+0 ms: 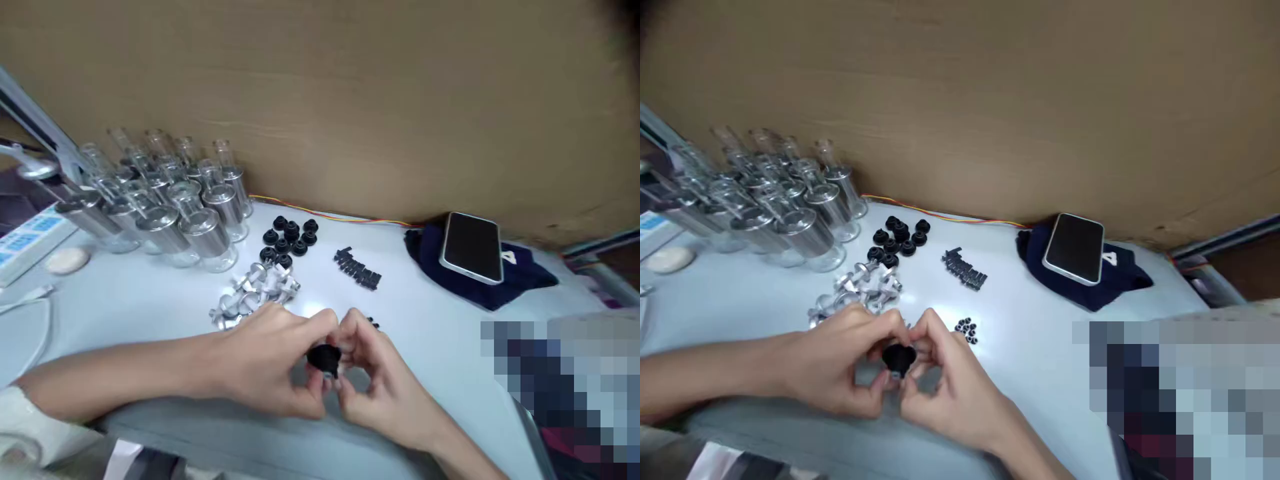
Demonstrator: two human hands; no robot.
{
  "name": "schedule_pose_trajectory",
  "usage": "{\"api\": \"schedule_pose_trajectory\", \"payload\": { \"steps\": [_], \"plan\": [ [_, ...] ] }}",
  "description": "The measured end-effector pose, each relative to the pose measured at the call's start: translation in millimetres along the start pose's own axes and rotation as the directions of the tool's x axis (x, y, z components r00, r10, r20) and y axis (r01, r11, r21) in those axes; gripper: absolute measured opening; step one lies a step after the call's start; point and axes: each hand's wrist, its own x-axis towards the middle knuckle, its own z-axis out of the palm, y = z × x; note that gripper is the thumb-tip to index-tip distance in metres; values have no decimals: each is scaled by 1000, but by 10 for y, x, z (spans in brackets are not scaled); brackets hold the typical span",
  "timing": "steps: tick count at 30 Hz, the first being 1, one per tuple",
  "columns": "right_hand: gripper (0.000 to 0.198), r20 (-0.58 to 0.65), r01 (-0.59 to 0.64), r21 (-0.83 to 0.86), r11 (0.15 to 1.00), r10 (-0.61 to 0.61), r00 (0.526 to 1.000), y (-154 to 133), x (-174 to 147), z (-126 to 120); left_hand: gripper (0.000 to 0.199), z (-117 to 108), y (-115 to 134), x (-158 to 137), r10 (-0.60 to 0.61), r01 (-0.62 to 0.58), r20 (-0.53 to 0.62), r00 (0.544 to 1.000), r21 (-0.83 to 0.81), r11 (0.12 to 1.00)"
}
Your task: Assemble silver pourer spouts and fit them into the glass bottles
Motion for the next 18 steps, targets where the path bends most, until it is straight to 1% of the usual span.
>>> {"api": "schedule_pose_trajectory", "payload": {
  "steps": [2,5,8,10,12,14,16,18],
  "plan": [
    [27,-13,15,-10,1000,-15,1000,23,7,-10,24,8,-7,5,-6,6,0,1000,12,1000],
    [27,-41,65,-89,994,-69,997,56,14,-50,24,41,-32,7,-27,29,-37,999,40,999],
    [32,-81,144,-257,955,-170,982,77,25,-132,25,86,-63,13,-41,50,-123,992,74,996],
    [37,-114,210,-393,895,-274,955,82,40,-196,25,106,-70,22,-50,59,-179,983,48,997],
    [39,-154,268,-493,828,-386,910,84,57,-253,27,122,-60,30,-99,86,-199,975,-75,993],
    [36,-189,311,-536,785,-470,862,89,69,-290,33,149,-41,29,-174,121,-170,970,-284,951],
    [33,-224,330,-541,774,-510,830,102,70,-307,39,201,-28,15,-230,144,-115,966,-498,855],
    [32,-247,319,-538,781,-507,826,123,63,-311,44,279,-31,-6,-254,150,-72,965,-643,751]
  ]
}}
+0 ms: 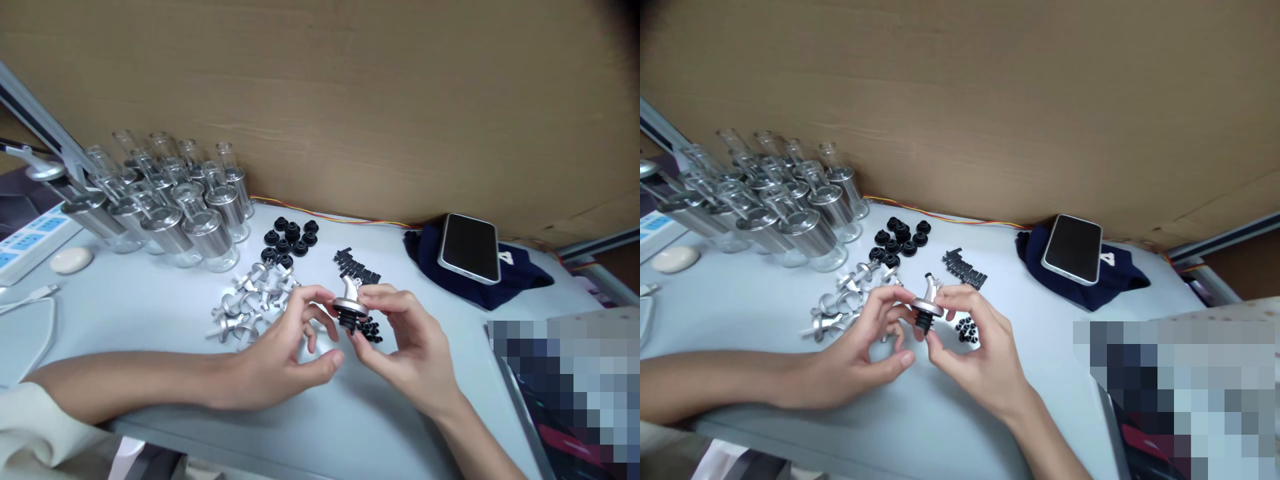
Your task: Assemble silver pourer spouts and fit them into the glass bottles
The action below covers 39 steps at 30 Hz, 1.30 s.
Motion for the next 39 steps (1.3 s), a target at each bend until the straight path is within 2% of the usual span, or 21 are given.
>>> {"api": "schedule_pose_trajectory", "payload": {
  "steps": [2,4,9,13,17,19,20,23,27,33,39],
  "plan": [
    [30,1,-30,-10,1000,30,1000,16,-17,4,47,53,-76,-21,2,-2,-1,1000,-95,996],
    [28,12,-47,-23,999,47,999,30,-24,5,46,100,-155,-31,49,-54,-36,998,-134,990],
    [22,104,4,-57,998,2,995,39,9,0,36,165,-297,-17,181,-200,-117,977,-179,963],
    [16,173,37,-50,998,-28,984,22,52,-18,31,175,-357,4,168,-199,-132,977,-273,941],
    [11,293,-49,-105,993,78,953,22,94,-147,32,192,-372,-5,140,-167,-99,985,-366,916],
    [7,240,-104,-212,972,155,958,72,112,-250,32,195,-370,-22,128,-150,-87,988,-338,929],
    [6,165,-131,-284,950,183,969,116,119,-301,33,192,-370,-31,121,-140,-81,989,-299,944],
    [12,-27,-219,-522,825,240,970,304,121,-408,33,170,-366,-48,138,-146,-66,988,-138,980],
    [16,-17,-251,-658,710,319,948,519,99,-405,25,145,-336,-35,216,-222,-67,974,-95,970],
    [18,-15,-281,-718,636,389,921,543,79,-308,21,152,-284,-11,114,-122,-66,991,-150,981],
    [15,-61,-388,-704,594,494,867,465,90,-284,20,158,-298,-17,107,-115,-66,992,-144,983]
  ]
}}
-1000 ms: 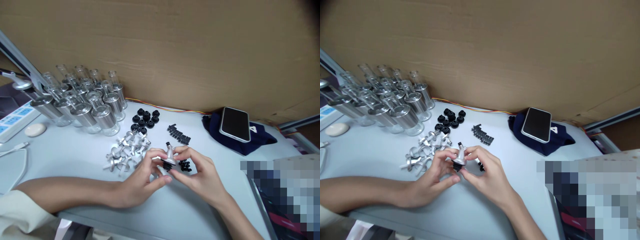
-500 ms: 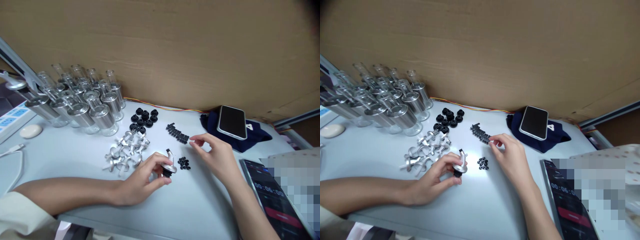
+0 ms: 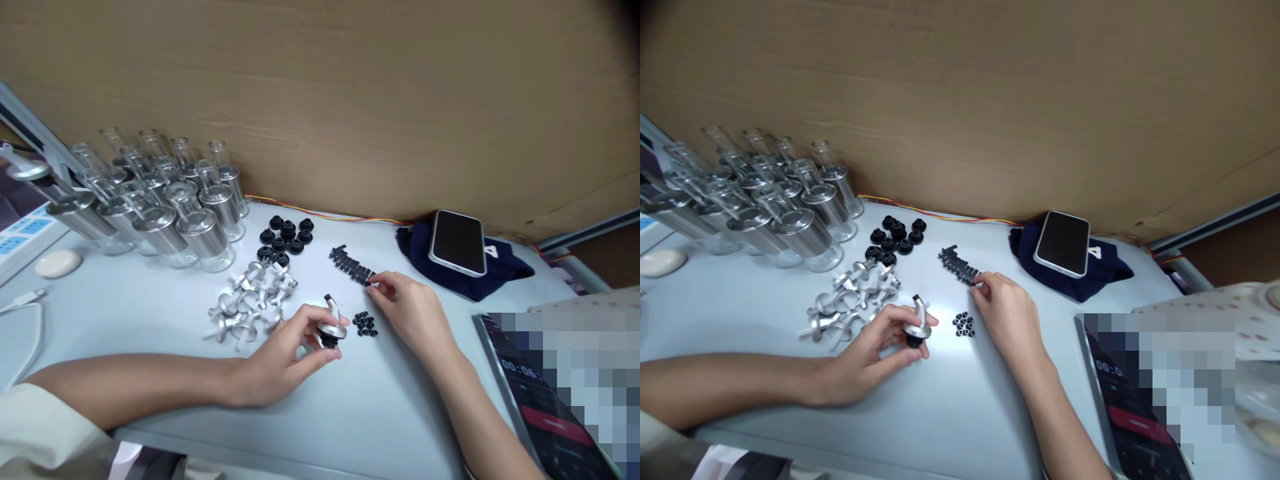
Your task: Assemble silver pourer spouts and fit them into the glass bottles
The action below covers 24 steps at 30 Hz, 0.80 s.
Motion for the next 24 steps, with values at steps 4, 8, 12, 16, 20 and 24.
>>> {"api": "schedule_pose_trajectory", "payload": {
  "steps": [4,8,12,16,20,24],
  "plan": [
    [14,17,-27,12,1000,27,999,-19,-2,-24,20,6,2,5,1,-1,-9,1000,6,1000],
    [13,-100,21,122,992,-9,995,-14,3,-51,19,5,12,5,-5,5,-3,1000,-6,1000],
    [14,-203,-10,445,895,112,973,-91,-17,-122,19,-8,5,-3,-8,9,10,1000,-54,998],
    [18,-73,-10,772,636,104,992,-237,-65,-199,20,-6,3,-8,-38,38,0,999,-101,994],
    [19,75,-46,848,528,-35,997,-335,-114,-212,36,13,31,-1,-93,94,13,996,-197,976],
    [24,166,-94,859,503,-99,981,-383,-156,-168,40,21,38,9,-115,115,12,993,-219,969]
  ]
}}
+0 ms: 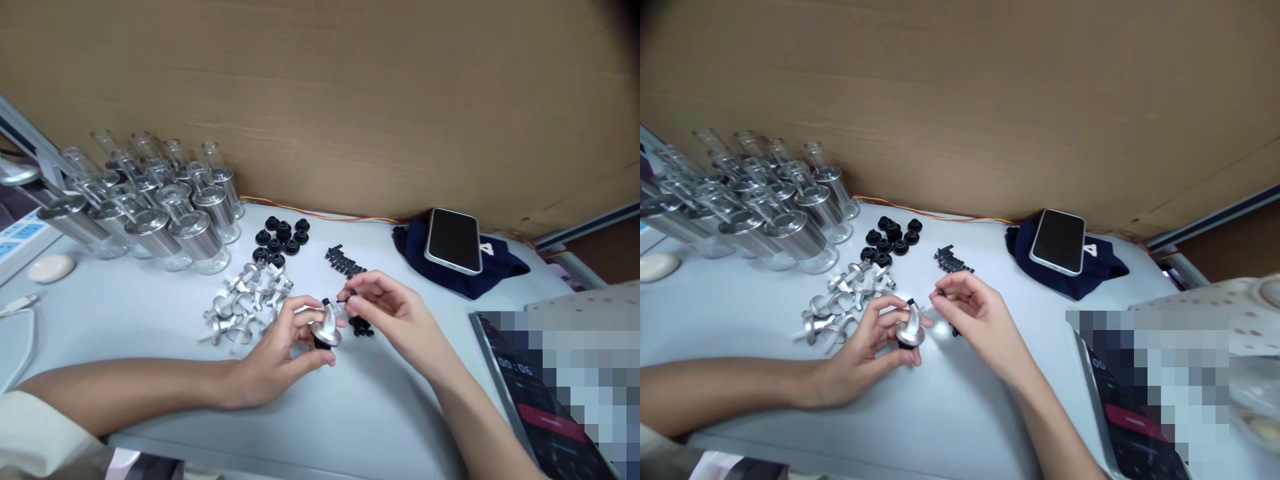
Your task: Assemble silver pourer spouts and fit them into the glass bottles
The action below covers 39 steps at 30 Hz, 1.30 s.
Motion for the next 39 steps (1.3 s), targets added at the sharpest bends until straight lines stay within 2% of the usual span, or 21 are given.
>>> {"api": "schedule_pose_trajectory", "payload": {
  "steps": [7,11,14,19,27,32,34,39],
  "plan": [
    [10,-110,68,-7,998,-68,992,-37,-34,55,32,-17,-40,3,36,-36,-7,999,59,998],
    [14,-151,43,-21,999,-46,988,-58,-41,55,25,-17,-32,5,57,-56,-1,998,87,995],
    [18,-109,55,-85,995,-64,992,-50,-45,66,35,-10,-17,4,30,-31,26,999,48,998],
    [21,9,159,-195,968,-160,987,-16,-54,91,54,-1,-8,11,21,-20,56,998,-9,1000],
    [15,45,172,-116,978,-168,985,-14,-56,82,54,-9,-30,26,41,-39,59,997,-34,999],
    [8,17,69,32,997,-70,997,-19,-66,112,56,-13,-42,18,12,-10,66,998,-35,999],
    [11,32,73,72,995,-76,997,-16,-64,114,60,-21,-57,13,4,-3,69,998,-11,1000],
    [19,30,98,39,994,-99,995,-4,-51,98,66,-47,-99,12,29,-28,95,995,-12,1000]
  ]
}}
